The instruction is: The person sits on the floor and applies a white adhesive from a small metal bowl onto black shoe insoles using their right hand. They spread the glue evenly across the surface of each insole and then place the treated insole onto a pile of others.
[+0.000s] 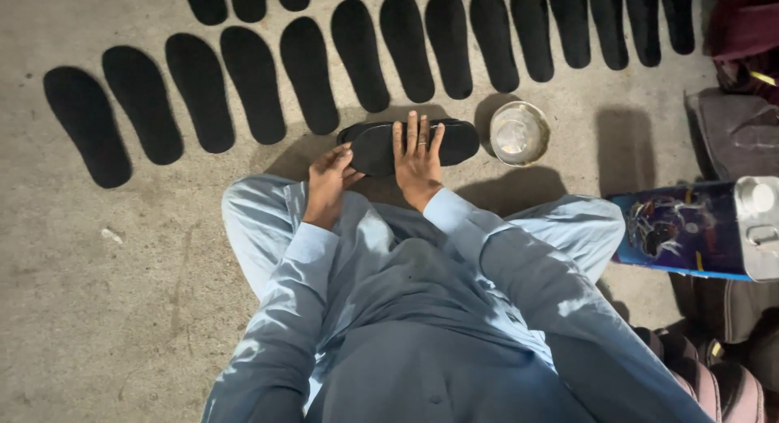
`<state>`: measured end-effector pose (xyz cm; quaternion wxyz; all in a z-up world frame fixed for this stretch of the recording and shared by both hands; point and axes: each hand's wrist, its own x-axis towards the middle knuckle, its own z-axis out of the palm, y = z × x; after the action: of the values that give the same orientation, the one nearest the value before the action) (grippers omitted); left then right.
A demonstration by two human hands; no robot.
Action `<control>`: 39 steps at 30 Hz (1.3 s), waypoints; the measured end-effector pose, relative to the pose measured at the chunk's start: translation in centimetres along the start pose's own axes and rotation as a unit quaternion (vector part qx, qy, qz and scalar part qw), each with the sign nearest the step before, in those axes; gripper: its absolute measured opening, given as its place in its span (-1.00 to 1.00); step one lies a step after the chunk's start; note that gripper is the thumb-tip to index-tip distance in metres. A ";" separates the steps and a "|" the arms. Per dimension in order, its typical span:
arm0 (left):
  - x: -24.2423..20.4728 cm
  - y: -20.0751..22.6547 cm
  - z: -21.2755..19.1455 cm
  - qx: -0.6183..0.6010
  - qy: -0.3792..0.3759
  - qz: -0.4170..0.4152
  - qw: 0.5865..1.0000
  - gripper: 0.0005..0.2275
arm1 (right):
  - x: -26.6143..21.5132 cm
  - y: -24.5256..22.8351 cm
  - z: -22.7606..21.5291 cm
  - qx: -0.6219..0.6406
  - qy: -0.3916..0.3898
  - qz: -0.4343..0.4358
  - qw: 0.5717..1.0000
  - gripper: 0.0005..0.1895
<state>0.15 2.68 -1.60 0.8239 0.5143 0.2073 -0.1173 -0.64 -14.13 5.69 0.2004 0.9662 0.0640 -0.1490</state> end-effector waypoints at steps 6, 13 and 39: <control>-1.8 2.1 0.5 0.032 0.040 0.019 0.999 -0.63 | 0.4 -1.4 -0.3 -0.010 0.033 -0.038 0.999 -0.25; -0.4 0.9 -1.7 -0.006 0.149 0.057 0.987 -0.74 | -0.2 -2.0 0.7 0.016 0.189 -0.119 0.975 -0.25; 3.6 -4.6 -3.3 0.034 0.094 0.009 0.995 -0.70 | -2.4 23.2 14.4 0.252 0.062 0.082 0.962 0.18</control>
<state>0.76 3.65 -8.22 0.7839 0.5522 0.2755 -0.0681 -2.41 -41.32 2.36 -0.0427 0.9947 -0.0426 -0.0829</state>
